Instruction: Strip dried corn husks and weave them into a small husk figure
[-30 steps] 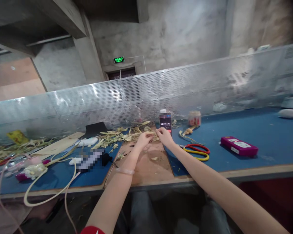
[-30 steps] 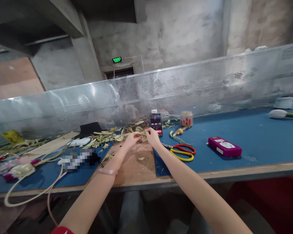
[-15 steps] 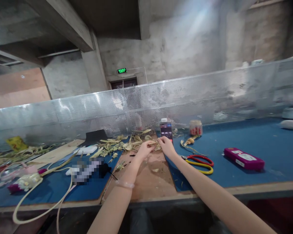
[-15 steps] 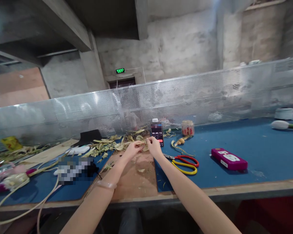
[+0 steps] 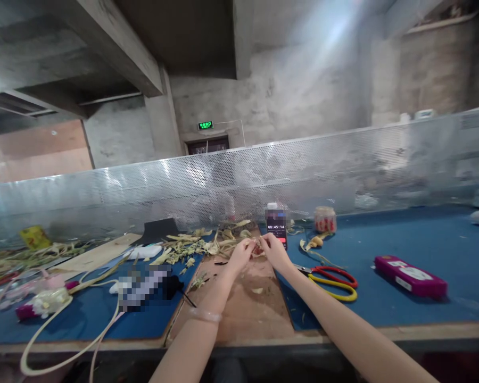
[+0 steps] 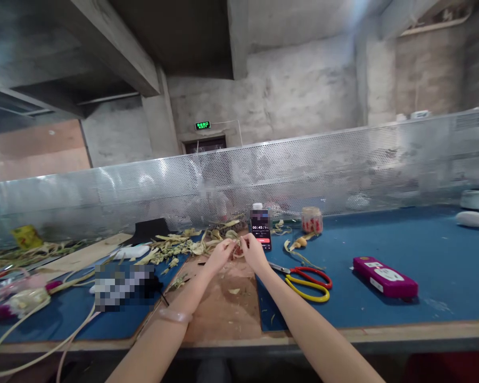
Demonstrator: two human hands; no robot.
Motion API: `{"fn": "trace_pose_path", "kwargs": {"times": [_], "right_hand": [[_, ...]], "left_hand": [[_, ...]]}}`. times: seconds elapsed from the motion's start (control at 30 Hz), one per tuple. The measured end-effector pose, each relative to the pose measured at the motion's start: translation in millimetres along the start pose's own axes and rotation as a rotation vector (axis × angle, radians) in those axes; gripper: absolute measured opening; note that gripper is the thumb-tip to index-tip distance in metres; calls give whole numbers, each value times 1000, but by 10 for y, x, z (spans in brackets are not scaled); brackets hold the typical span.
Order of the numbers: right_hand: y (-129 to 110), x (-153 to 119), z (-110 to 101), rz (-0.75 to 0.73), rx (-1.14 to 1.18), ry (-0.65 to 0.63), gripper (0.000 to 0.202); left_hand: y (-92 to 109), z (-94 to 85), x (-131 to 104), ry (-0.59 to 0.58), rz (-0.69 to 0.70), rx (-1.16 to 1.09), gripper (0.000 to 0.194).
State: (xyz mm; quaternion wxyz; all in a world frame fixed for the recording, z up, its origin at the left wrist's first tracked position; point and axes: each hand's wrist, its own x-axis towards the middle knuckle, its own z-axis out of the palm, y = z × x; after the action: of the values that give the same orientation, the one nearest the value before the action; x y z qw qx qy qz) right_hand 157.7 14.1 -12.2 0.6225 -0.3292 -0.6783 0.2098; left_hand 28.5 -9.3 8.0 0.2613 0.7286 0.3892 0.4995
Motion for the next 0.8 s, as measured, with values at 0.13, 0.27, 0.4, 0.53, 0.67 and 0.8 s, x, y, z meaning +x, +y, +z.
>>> {"fn": "trace_pose_path", "kwargs": {"times": [0.13, 0.27, 0.4, 0.53, 0.67, 0.8], "right_hand": [[9, -13, 63, -12, 43, -32, 25], [-43, -34, 105, -26, 30, -31, 24], [-117, -48, 115, -24, 35, 17, 23], [-149, -47, 121, 12, 18, 59, 21], [-146, -33, 111, 15, 7, 115, 20], [-136, -22, 77, -8, -14, 106, 22]], "left_hand": [[-132, 23, 59, 75, -9, 16, 32], [-216, 41, 82, 185, -1, 65, 31], [-213, 38, 84, 203, 71, 150, 30], [-162, 39, 88, 201, 116, 210, 30], [-112, 53, 74, 187, 126, 200, 32], [-101, 54, 54, 155, 99, 140, 33]]}}
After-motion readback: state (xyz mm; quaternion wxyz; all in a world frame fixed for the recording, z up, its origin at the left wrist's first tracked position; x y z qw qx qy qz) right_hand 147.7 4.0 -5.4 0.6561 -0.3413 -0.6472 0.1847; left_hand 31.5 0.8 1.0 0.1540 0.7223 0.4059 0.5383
